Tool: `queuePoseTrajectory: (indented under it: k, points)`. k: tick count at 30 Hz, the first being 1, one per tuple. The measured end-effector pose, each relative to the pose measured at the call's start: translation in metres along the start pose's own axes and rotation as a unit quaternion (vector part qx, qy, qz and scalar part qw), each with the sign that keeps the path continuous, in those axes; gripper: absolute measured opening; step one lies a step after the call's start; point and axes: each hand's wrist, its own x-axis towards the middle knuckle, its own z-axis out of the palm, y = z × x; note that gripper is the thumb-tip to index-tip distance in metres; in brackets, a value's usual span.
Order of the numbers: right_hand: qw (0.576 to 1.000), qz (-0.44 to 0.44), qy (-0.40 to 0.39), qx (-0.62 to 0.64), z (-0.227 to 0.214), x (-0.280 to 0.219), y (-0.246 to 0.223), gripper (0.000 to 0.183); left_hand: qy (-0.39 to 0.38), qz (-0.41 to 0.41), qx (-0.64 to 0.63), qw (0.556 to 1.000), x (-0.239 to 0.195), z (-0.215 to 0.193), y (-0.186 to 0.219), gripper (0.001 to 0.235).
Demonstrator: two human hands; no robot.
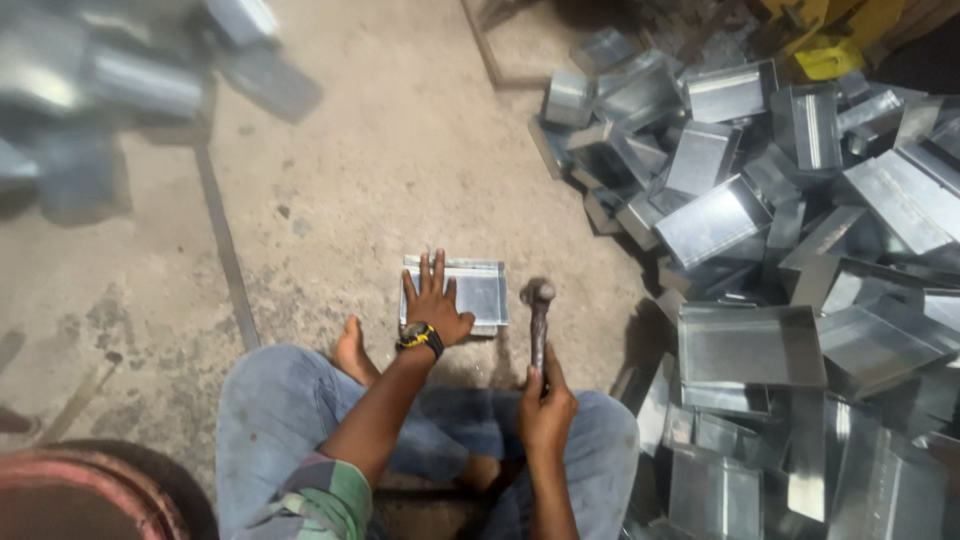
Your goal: The person hammers the edges and seams of small metal boxes by hand using a hammer while sitting on the floor, handling one box at a time from a large pile.
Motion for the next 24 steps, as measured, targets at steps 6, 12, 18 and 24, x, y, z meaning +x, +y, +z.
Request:
queuePoseTrajectory:
  k: [6,12,18,24]
  points:
    - [0.993,-0.033,0.041,0.105,0.006,0.002,-0.019,0.049,-0.011,0.002,0.017,1.0,-0.032,-0.003,-0.007,0.091]
    - [0.996,0.047,-0.061,0.042,0.026,0.013,0.01,0.045,-0.059,-0.027,0.008,0.998,-0.043,0.01,0.002,0.085]
    - [0.992,0.074,-0.009,0.097,0.014,0.007,0.04,0.045,0.117,0.052,0.023,0.991,0.026,0.028,-0.022,0.046]
    - [0.985,0.054,-0.012,0.166,0.0,0.019,0.015,0.05,0.09,0.109,0.066,0.988,0.053,-0.005,-0.031,0.018]
